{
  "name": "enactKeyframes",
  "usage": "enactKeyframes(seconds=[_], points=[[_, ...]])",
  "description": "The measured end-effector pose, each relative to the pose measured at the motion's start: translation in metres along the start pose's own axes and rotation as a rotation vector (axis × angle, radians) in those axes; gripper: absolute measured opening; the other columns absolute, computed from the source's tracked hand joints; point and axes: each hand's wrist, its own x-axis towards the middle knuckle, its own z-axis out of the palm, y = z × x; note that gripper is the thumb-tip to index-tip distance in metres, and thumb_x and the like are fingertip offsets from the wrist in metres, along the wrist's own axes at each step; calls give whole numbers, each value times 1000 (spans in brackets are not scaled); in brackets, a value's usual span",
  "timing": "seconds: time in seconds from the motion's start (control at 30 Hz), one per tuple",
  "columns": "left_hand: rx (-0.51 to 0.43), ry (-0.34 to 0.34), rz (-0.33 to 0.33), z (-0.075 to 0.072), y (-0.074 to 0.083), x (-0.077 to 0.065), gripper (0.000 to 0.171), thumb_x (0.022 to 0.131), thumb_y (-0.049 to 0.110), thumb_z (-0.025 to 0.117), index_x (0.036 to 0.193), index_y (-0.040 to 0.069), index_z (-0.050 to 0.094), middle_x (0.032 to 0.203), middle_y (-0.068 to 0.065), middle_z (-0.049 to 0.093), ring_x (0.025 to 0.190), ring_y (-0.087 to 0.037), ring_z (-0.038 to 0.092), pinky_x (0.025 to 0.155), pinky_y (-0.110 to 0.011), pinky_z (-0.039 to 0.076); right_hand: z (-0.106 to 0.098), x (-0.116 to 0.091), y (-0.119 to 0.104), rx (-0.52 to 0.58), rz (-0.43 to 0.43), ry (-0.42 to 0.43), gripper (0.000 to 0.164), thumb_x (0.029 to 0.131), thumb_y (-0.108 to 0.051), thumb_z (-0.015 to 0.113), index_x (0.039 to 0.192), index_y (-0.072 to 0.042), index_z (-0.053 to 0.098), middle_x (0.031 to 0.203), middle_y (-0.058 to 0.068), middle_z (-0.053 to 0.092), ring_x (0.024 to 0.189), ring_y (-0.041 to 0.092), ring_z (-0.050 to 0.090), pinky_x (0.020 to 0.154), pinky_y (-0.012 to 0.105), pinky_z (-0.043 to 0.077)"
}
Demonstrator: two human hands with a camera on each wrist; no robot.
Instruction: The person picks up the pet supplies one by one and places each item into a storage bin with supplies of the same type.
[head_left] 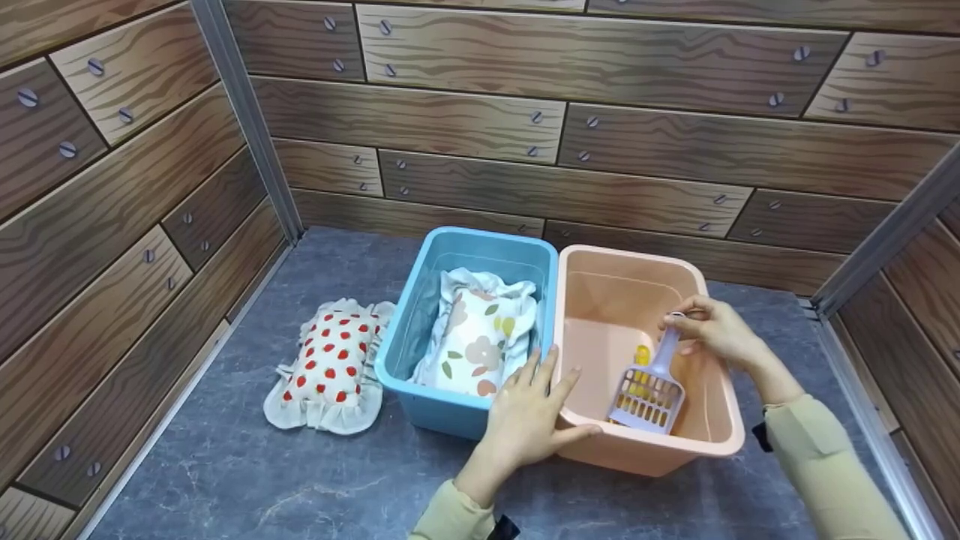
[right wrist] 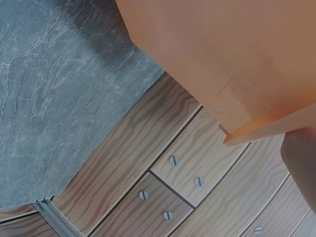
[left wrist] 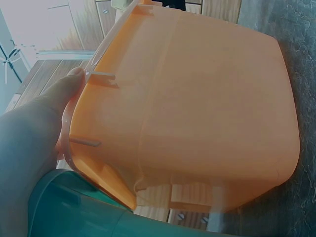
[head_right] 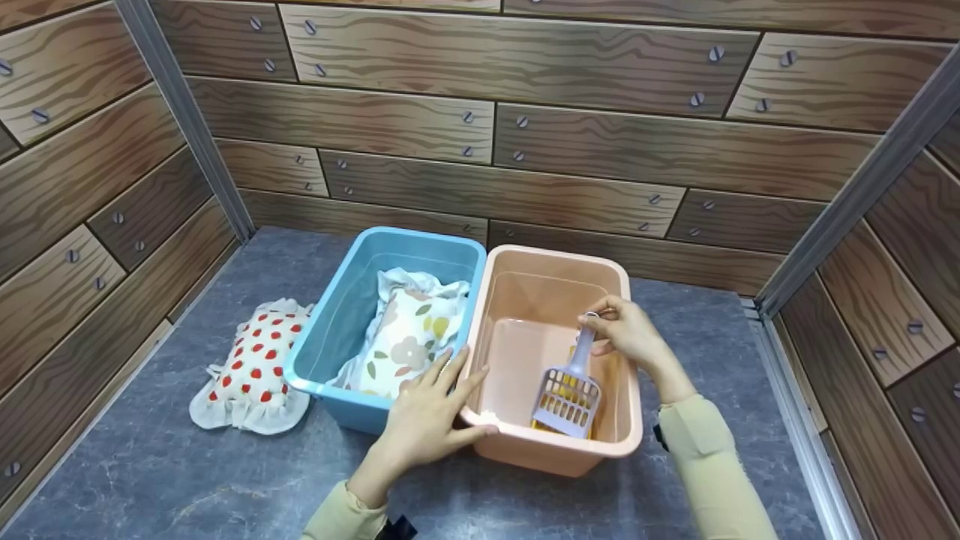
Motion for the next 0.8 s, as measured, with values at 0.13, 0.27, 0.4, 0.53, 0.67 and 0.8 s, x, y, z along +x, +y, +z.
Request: enactKeyframes(seconds=[0.13, 0.27, 0.4, 0.53, 0.67, 0.8], points=[[-3, -3, -2, 0, 0, 0, 85, 85, 83, 28, 151, 30, 38, 161, -10, 25, 145, -32, 26, 108, -44, 38, 0, 0, 0, -9, 14, 19, 26, 96, -14, 64, 104, 10, 57, 90, 2, 73, 75, 10, 69, 61, 29, 58], [-3, -9, -4, 0, 1, 1, 86, 85, 83, 28, 152, 30, 37, 161, -10, 24, 146, -32, 26, 108, -45, 37, 0, 0, 1, -7, 24, 35, 35, 96, -15, 64, 109, 16, 58, 86, -4, 71, 71, 9, 68, 62, 28, 58], [7, 9, 3, 0, 1, 0, 86, 85, 83, 28, 151, 29, 39, 160, -10, 25, 145, -33, 28, 107, -45, 38, 1, 0, 1, -2, 28, 43, 40, 96, -14, 64, 114, 21, 56, 85, -6, 69, 67, 9, 67, 63, 27, 58], [29, 40, 13, 1, 0, -1, 85, 85, 83, 29, 150, 29, 42, 159, -10, 29, 144, -32, 31, 106, -43, 40, 1, 0, -1, -3, 45, 38, 41, 95, -15, 64, 114, 20, 56, 85, -6, 69, 67, 11, 68, 64, 27, 58], [34, 48, 14, 1, 1, -1, 85, 85, 83, 29, 149, 29, 42, 159, -10, 29, 143, -32, 31, 105, -43, 41, -1, 0, -2, -36, 56, 12, 37, 96, -15, 64, 111, 18, 59, 86, -4, 69, 70, 11, 68, 69, 30, 58], [20, 33, 6, 1, 1, 0, 85, 85, 83, 29, 150, 29, 41, 159, -10, 27, 144, -32, 29, 106, -43, 40, -1, 0, -2, -66, 47, -5, 36, 96, -15, 64, 110, 18, 59, 87, -3, 68, 74, 11, 68, 72, 32, 58]])
